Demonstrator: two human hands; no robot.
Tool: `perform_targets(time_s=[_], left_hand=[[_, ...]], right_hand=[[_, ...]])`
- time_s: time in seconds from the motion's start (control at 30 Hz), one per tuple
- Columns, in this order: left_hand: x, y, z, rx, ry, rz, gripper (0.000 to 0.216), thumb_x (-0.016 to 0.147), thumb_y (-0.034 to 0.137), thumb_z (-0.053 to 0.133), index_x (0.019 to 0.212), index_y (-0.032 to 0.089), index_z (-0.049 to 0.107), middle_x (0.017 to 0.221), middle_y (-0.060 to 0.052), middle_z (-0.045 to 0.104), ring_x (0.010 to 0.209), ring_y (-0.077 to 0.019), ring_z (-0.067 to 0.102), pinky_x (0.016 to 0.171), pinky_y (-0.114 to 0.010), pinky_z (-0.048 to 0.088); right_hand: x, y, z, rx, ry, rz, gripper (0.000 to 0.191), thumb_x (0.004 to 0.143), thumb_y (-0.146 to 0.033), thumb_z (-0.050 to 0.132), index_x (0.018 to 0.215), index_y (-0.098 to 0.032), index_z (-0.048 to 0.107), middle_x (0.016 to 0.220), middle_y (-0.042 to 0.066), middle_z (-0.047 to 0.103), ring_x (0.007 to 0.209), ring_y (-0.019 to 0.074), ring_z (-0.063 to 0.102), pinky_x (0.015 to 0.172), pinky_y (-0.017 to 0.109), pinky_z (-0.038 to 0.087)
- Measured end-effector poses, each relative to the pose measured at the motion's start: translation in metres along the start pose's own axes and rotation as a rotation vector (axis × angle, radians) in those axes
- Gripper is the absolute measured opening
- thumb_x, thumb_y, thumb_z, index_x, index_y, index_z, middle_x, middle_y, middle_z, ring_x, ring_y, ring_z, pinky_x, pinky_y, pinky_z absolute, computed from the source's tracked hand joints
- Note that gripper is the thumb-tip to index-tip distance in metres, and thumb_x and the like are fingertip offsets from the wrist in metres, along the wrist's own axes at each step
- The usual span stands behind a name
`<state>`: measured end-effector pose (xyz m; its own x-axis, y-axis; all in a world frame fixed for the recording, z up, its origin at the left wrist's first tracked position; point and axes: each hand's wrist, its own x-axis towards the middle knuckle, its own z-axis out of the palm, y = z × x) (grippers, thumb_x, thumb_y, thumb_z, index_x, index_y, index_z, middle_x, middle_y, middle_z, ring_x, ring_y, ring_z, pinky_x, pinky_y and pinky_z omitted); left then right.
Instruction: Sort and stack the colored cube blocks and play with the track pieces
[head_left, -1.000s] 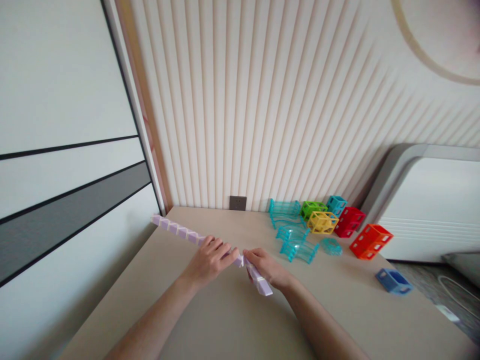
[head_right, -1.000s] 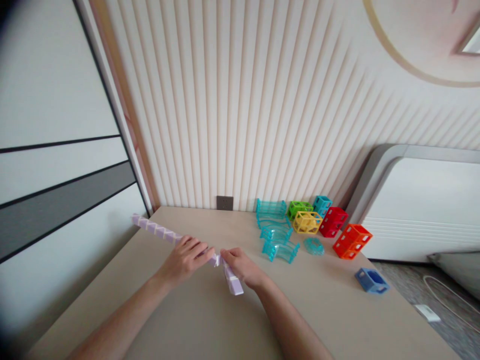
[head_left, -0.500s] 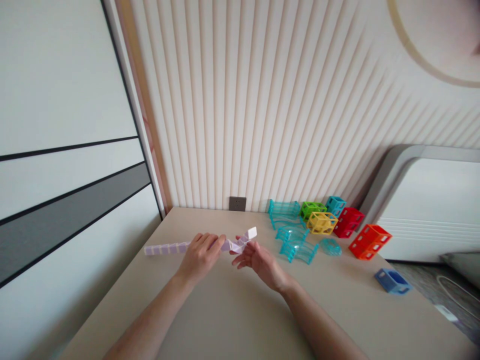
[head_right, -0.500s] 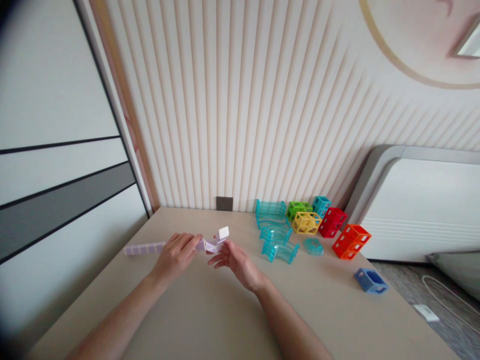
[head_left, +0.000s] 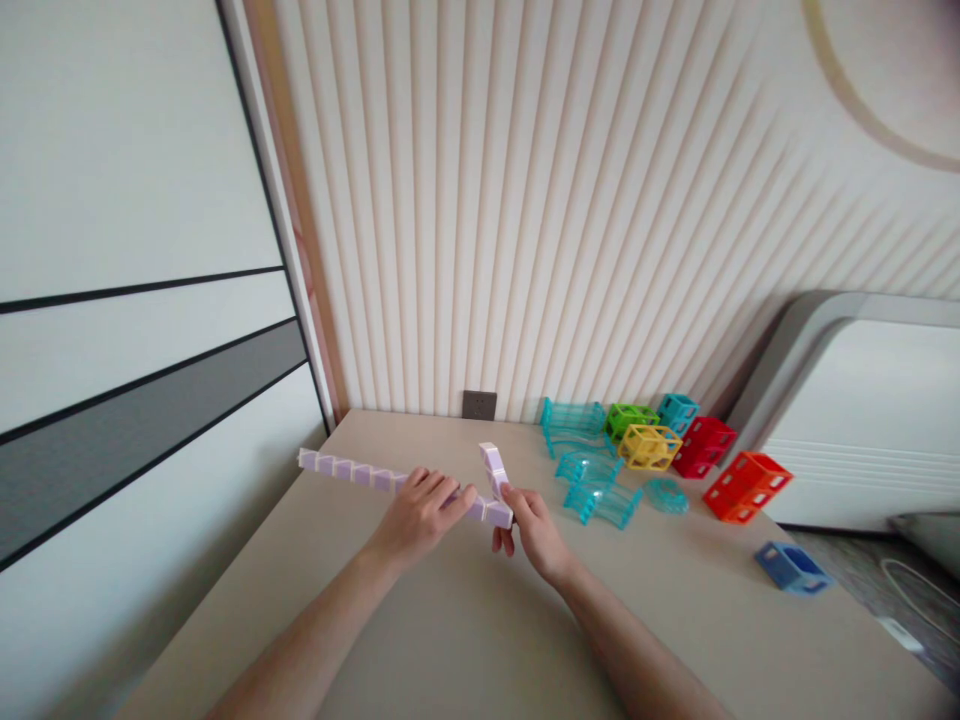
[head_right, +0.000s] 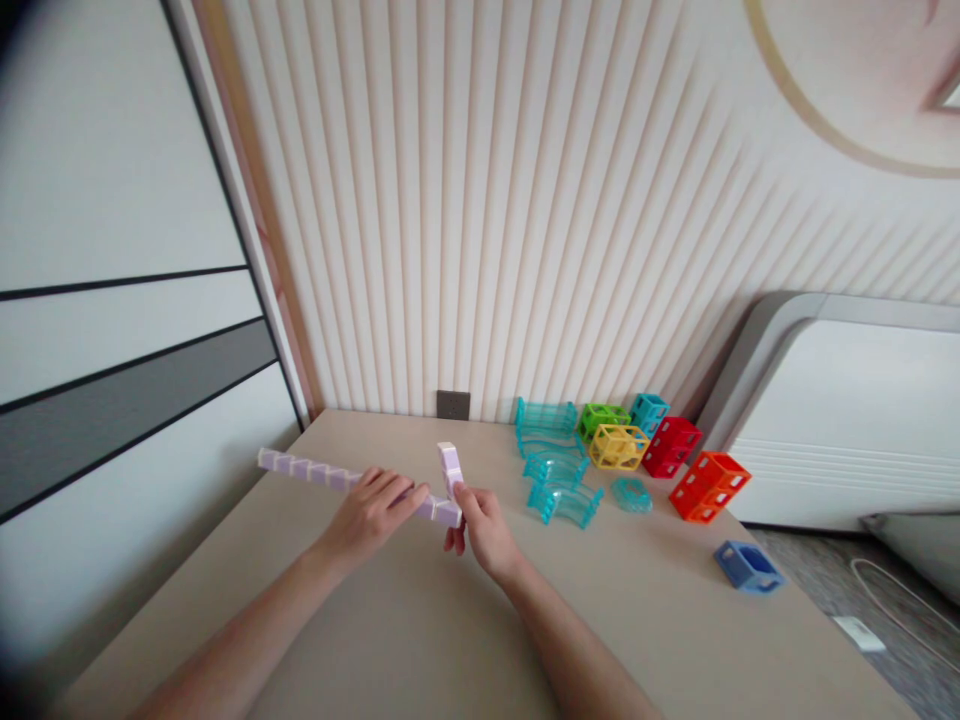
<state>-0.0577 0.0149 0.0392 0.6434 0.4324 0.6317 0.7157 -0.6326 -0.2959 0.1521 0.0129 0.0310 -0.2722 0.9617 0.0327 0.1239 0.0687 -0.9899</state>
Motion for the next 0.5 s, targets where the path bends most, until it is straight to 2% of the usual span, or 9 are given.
perform_targets(time_s=[0.1,0.17,0.33,0.5], left_hand=[[-0.0019,0.0014,0.0038,-0.02,-0.029,-0.003,0.015,0.098,0.014,0.052,0.112,0.019,0.057,0.082,-0.001,0.063,0.077,-0.018,0.057,0.073,-0.035,0.038],[-0.003,0.002,0.0065,-0.021,-0.042,-0.003,0.016,0.098,0.014,0.052,0.113,0.018,0.056,0.083,-0.002,0.063,0.079,-0.0187,0.058,0.074,-0.035,0.039],[-0.0023,0.005,0.0078,-0.017,-0.053,-0.008,0.02,0.095,0.015,0.054,0.115,0.017,0.055,0.081,-0.003,0.062,0.076,-0.0211,0.059,0.071,-0.036,0.039],[-0.0004,0.0079,0.006,-0.055,-0.077,-0.005,0.031,0.096,0.041,0.057,0.118,0.02,0.054,0.078,-0.001,0.06,0.072,-0.0211,0.06,0.067,-0.035,0.04]], right_hand=[[0.0023,0.0027,-0.0005,0.01,-0.021,0.085,0.068,0.09,-0.072,0.035,0.045,-0.022,0.046,0.031,-0.003,0.04,0.03,0.0108,0.039,0.041,0.025,0.03],[0.0036,0.0029,-0.0008,0.032,-0.034,0.099,0.068,0.089,-0.073,0.036,0.045,-0.023,0.045,0.03,-0.004,0.038,0.03,0.0108,0.04,0.041,0.025,0.03],[0.0036,0.0016,0.0006,0.04,0.035,0.079,0.064,0.091,-0.069,0.039,0.053,-0.02,0.054,0.039,-0.001,0.052,0.042,0.0127,0.052,0.055,0.025,0.041],[0.0054,0.0071,0.0019,0.055,0.064,0.058,0.054,0.093,-0.062,0.042,0.067,-0.017,0.06,0.047,-0.002,0.056,0.047,0.0138,0.054,0.054,0.025,0.042]])
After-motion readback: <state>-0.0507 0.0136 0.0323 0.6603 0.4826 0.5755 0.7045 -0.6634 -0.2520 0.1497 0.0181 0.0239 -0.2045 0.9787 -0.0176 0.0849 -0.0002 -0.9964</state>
